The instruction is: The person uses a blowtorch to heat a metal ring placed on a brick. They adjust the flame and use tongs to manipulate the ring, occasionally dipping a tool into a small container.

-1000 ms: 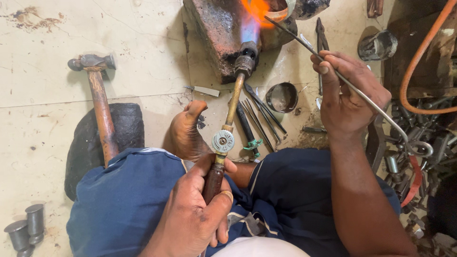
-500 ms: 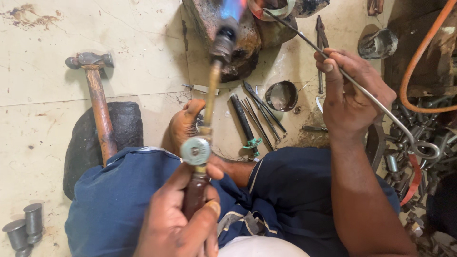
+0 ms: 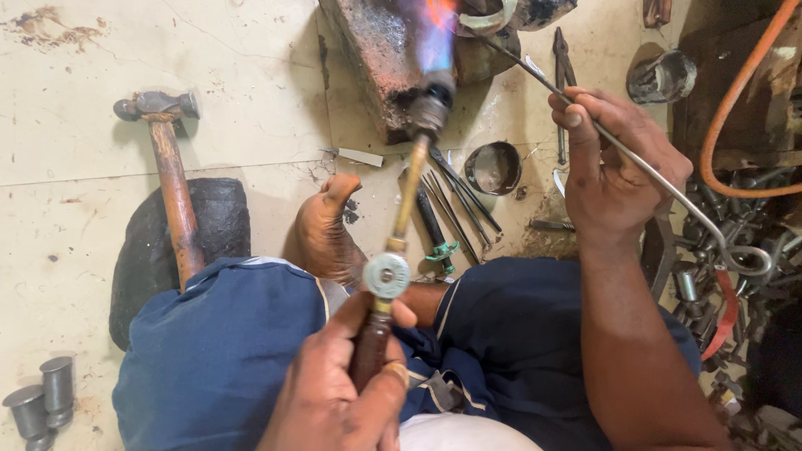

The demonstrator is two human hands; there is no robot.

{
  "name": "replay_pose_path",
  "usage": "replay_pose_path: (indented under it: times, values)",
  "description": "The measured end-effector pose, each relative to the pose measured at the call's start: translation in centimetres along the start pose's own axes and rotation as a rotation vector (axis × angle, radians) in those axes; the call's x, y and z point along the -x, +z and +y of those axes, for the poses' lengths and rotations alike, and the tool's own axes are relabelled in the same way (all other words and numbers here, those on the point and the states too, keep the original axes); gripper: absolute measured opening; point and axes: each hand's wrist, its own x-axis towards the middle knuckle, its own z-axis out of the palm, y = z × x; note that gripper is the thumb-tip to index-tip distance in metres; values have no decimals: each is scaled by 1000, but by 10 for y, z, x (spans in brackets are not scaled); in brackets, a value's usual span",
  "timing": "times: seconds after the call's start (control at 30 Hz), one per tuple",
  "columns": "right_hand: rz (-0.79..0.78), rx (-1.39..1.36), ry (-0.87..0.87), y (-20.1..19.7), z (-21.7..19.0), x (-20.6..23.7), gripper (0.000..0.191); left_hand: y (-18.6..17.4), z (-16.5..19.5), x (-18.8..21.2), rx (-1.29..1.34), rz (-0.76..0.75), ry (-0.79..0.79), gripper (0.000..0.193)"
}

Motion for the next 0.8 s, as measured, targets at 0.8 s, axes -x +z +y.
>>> replay_pose_path:
  times: [0.8]
  values:
    - [8,-30,-9,3,13,1,8,15,22,-11,-94,-25,-146,44]
